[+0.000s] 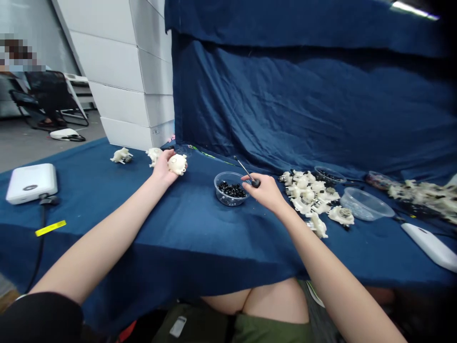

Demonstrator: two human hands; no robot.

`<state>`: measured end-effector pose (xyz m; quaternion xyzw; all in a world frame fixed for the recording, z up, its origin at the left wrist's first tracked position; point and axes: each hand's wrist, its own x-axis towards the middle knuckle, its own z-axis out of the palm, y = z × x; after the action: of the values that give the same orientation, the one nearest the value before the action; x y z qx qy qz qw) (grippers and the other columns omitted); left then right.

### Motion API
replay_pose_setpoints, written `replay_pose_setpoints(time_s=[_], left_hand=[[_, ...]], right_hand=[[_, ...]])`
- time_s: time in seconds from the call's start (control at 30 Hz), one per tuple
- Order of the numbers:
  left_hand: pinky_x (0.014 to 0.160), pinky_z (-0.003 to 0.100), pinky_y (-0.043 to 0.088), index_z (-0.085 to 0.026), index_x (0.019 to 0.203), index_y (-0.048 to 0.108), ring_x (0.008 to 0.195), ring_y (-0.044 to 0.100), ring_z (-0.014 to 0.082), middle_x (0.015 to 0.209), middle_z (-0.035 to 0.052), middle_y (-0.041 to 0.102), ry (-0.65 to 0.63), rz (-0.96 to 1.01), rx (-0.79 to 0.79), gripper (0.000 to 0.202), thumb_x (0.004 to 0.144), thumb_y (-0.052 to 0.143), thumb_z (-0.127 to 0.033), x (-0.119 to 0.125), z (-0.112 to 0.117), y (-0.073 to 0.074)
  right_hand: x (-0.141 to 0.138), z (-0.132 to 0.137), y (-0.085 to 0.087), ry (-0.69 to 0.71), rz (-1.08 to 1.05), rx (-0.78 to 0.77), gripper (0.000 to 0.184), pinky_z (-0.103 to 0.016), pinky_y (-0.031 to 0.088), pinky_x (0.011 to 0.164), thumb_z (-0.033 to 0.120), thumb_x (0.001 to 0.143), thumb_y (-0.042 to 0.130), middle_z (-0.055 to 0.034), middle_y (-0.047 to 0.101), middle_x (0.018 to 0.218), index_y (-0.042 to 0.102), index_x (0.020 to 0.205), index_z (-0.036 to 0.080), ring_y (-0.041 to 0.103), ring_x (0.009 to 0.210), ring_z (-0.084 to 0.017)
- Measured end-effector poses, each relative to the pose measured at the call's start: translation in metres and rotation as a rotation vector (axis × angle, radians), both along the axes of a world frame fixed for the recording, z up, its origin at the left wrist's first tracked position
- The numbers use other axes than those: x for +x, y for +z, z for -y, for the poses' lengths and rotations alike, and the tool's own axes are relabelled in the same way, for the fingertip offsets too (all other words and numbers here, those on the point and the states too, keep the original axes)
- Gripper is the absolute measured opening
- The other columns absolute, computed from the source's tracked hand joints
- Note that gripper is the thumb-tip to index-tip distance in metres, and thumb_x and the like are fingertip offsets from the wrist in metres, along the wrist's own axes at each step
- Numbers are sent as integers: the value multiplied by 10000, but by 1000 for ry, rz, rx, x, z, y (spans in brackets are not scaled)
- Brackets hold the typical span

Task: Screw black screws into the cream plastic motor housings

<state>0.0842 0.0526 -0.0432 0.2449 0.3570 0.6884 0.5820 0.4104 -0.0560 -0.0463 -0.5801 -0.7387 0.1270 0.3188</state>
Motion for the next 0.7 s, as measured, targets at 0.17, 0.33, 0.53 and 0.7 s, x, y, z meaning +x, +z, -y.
replay_pose_setpoints(time_s=[0.17, 0.33, 0.53, 0.7], left_hand=[[532, 332, 595, -188, 856, 621, 563, 660, 200, 681, 30, 617, -113, -145, -52, 139, 820, 754, -206, 15, 0, -10], [526, 246, 519, -157, 810, 689, 593, 622, 148, 733, 25, 655, -166, -299, 20, 134, 740, 803, -165, 33, 0, -25], [590, 213, 451, -150, 793, 764, 667, 598, 130, 755, 27, 671, -233, -459, 168, 124, 696, 841, -155, 48, -5, -39], [639, 261, 471, -174, 832, 782, 722, 624, 164, 827, 47, 705, -342, -516, 221, 162, 676, 824, -155, 48, -10, -46]], right_hand=[[-7, -28, 16, 173, 117, -20, 286, -403, 603, 922, 438, 1044, 714, -37, 758, 991, 752, 1061, 155, 726, 923, -182], [-7, -53, 26, 347, 229, -106, 231, -379, 606, 882, 391, 1018, 751, -17, 769, 926, 774, 1049, 163, 726, 848, -165], [-19, -81, 28, 473, 339, -161, 199, -346, 583, 837, 371, 960, 801, -8, 771, 864, 784, 935, 175, 701, 790, -156], [-25, -96, 27, 515, 402, -171, 79, -282, 454, 673, 244, 820, 859, 5, 771, 774, 845, 896, 231, 640, 682, -142]])
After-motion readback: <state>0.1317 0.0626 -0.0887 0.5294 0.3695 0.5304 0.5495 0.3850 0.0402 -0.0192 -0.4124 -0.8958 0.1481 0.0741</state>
